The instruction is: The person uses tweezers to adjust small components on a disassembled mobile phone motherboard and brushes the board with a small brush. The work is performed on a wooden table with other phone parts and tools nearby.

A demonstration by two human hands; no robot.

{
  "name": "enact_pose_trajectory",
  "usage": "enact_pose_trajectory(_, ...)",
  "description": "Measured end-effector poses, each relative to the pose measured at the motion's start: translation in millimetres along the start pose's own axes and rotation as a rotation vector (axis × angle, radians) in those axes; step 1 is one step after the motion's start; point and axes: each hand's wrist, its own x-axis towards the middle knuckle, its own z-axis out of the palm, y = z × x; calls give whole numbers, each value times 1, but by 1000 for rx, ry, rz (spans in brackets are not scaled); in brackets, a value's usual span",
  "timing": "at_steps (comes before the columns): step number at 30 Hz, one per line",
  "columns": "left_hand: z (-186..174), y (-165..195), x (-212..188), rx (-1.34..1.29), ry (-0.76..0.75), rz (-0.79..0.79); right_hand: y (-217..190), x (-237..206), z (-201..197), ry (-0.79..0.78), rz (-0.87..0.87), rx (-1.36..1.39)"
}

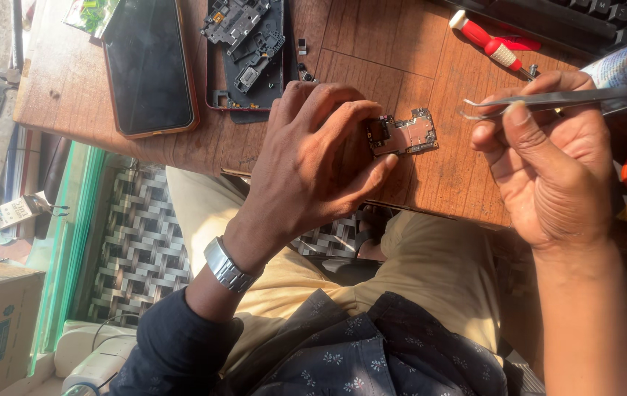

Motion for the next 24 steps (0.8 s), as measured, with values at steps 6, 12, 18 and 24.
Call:
enact_pose_trajectory(6, 5, 5, 8, 53, -98, -28, -1, 18, 12, -83, -85, -397)
enact_pose_trajectory(12, 5, -2, 20, 97, -186, 54, -11, 30, 18, -47, -65, -655)
enact_pose_trajectory(18, 8, -7, 20, 51, -181, 79, -5, 28, 13, -87, -148, -568)
enact_pose_trajectory(24, 9, -2, 20, 52, -199, 78, 2, 26, 9, -77, -242, -665)
